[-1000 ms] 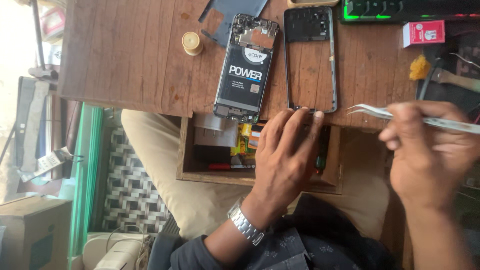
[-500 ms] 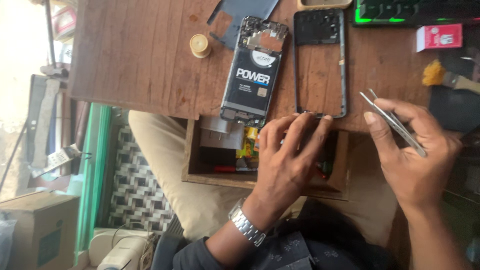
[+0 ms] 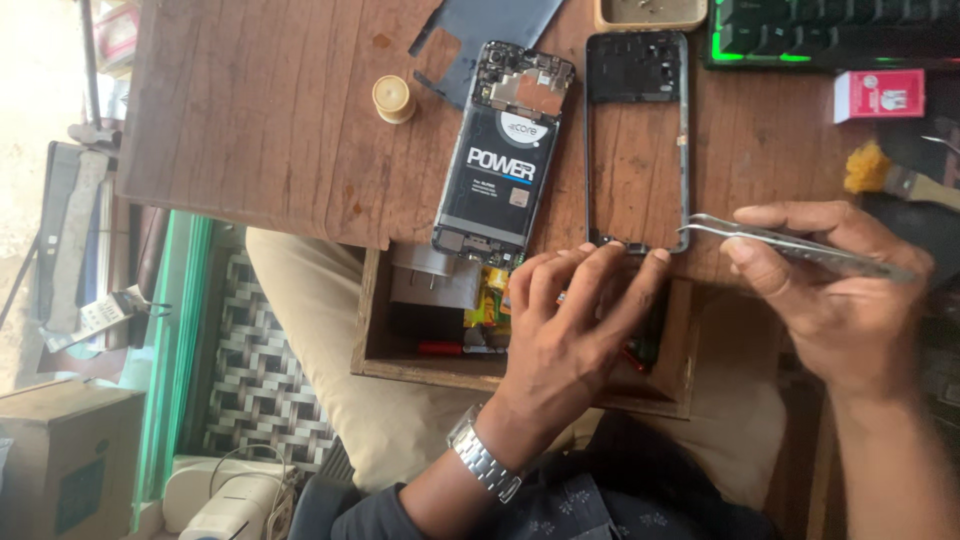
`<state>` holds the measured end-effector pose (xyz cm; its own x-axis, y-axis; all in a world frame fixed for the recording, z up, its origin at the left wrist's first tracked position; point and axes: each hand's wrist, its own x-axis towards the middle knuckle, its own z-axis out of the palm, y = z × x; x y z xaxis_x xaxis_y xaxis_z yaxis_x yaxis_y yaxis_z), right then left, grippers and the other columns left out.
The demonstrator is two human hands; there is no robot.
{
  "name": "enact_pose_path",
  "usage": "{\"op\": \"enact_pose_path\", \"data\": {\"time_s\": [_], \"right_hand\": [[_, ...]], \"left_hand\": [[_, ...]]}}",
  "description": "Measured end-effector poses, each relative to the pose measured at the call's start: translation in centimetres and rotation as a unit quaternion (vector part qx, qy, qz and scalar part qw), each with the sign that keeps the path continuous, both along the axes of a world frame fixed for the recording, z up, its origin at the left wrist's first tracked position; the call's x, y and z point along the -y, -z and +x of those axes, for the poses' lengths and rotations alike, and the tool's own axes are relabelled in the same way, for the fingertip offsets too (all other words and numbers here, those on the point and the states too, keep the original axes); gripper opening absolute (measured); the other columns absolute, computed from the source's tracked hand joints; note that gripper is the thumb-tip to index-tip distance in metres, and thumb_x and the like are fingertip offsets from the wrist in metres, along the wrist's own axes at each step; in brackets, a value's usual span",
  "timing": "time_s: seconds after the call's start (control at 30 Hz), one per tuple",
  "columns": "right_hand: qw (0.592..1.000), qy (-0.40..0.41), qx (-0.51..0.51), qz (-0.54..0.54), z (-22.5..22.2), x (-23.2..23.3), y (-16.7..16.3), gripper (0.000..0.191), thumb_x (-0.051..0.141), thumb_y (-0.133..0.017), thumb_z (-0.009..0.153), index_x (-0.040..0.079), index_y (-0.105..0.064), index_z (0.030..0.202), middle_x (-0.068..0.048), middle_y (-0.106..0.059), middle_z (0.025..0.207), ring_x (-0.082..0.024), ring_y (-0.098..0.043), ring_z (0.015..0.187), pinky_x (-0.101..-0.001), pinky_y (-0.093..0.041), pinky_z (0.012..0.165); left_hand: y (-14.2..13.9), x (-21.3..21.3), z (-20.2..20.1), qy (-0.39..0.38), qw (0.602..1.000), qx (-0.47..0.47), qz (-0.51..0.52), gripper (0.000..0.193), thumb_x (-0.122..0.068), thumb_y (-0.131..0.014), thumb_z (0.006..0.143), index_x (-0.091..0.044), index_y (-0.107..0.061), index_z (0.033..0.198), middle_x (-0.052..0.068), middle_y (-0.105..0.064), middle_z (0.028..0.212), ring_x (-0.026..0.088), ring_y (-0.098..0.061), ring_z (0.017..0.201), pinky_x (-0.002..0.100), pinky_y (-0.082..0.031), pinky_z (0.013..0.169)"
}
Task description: The person works on a disassembled smartphone, using tweezers to remove small components from the phone frame and then brushing the frame with a small brush. The person handles the phone chassis, battery, and frame throughout the clip.
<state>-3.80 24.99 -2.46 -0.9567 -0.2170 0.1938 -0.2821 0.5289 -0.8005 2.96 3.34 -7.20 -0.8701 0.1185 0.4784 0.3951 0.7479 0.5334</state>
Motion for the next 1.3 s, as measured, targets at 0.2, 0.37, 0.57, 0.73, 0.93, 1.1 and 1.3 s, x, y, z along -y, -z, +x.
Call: {"op": "enact_pose_path", "data": {"time_s": [0.2,0.37,0.57,0.73,0.93,1.1,1.3], "right_hand": [[0.997,-0.012,0.028,0.078,-1.2,-0.4,-0.4,0.016,0.008,-0.078,0.097,-0.001,-0.072,0.109,-0.012,-0.075,0.092,-0.013,-0.071,0.075,-0.0210,-0.057,0.064],[0.995,-0.092,0.015,-0.020,-1.8,0.1,-0.4,0.014,0.006,-0.070,0.095,-0.001,-0.062,0.104,-0.016,-0.072,0.101,-0.019,-0.075,0.096,-0.0301,-0.066,0.083],[0.990,-0.097,0.049,-0.089,-2.3,-0.5,-0.3,0.016,0.007,-0.074,0.093,-0.001,-0.063,0.103,-0.019,-0.072,0.101,-0.022,-0.076,0.097,-0.0321,-0.067,0.086],[0.992,-0.106,0.034,-0.055,-2.5,-0.9,0.3,0.015,0.009,-0.076,0.095,0.001,-0.065,0.102,-0.017,-0.074,0.097,-0.021,-0.077,0.095,-0.0306,-0.067,0.084],[0.989,-0.128,0.032,-0.064,-2.8,-1.0,0.4,0.014,0.012,-0.075,0.092,0.004,-0.065,0.099,-0.015,-0.074,0.101,-0.022,-0.077,0.099,-0.0319,-0.068,0.085],[0.988,-0.155,0.010,-0.013,-2.9,-0.9,0.1,0.011,0.011,-0.073,0.093,0.005,-0.069,0.101,-0.014,-0.075,0.104,-0.021,-0.077,0.096,-0.0292,-0.067,0.084],[0.988,-0.151,0.001,-0.007,-2.8,-0.9,0.1,0.011,0.009,-0.072,0.091,0.004,-0.069,0.100,-0.015,-0.074,0.104,-0.022,-0.076,0.101,-0.0306,-0.067,0.087]], "left_hand": [[-0.1,0.0,-0.3,-0.012,1.000,0.001,-0.018,0.047,-0.018,-0.060,0.100,-0.021,-0.062,0.148,0.007,-0.055,0.141,0.025,-0.052,0.130,0.043,-0.040,0.116],[0.2,0.1,-0.3,-0.007,1.000,0.003,-0.010,0.046,-0.019,-0.060,0.102,-0.021,-0.061,0.148,0.007,-0.056,0.140,0.025,-0.052,0.131,0.043,-0.040,0.116],[0.4,-0.2,-0.4,-0.011,1.000,0.006,-0.021,0.047,-0.020,-0.061,0.101,-0.022,-0.061,0.148,0.005,-0.057,0.140,0.025,-0.051,0.129,0.042,-0.039,0.115],[0.2,-0.1,-0.5,-0.002,1.000,0.017,-0.008,0.052,-0.036,-0.065,0.097,-0.021,-0.061,0.146,0.006,-0.056,0.137,0.026,-0.051,0.125,0.044,-0.039,0.112],[0.3,-0.3,-0.5,-0.006,1.000,0.023,-0.013,0.054,-0.040,-0.068,0.097,-0.023,-0.061,0.147,0.005,-0.056,0.139,0.025,-0.051,0.127,0.044,-0.038,0.112],[0.6,-0.3,-0.5,-0.012,1.000,0.023,-0.015,0.051,-0.028,-0.068,0.097,-0.024,-0.062,0.147,0.004,-0.057,0.139,0.024,-0.051,0.127,0.043,-0.038,0.113],[0.9,-0.3,-0.5,-0.015,1.000,0.019,-0.020,0.050,-0.020,-0.067,0.099,-0.025,-0.062,0.148,0.003,-0.057,0.140,0.023,-0.051,0.126,0.041,-0.039,0.113]]}}
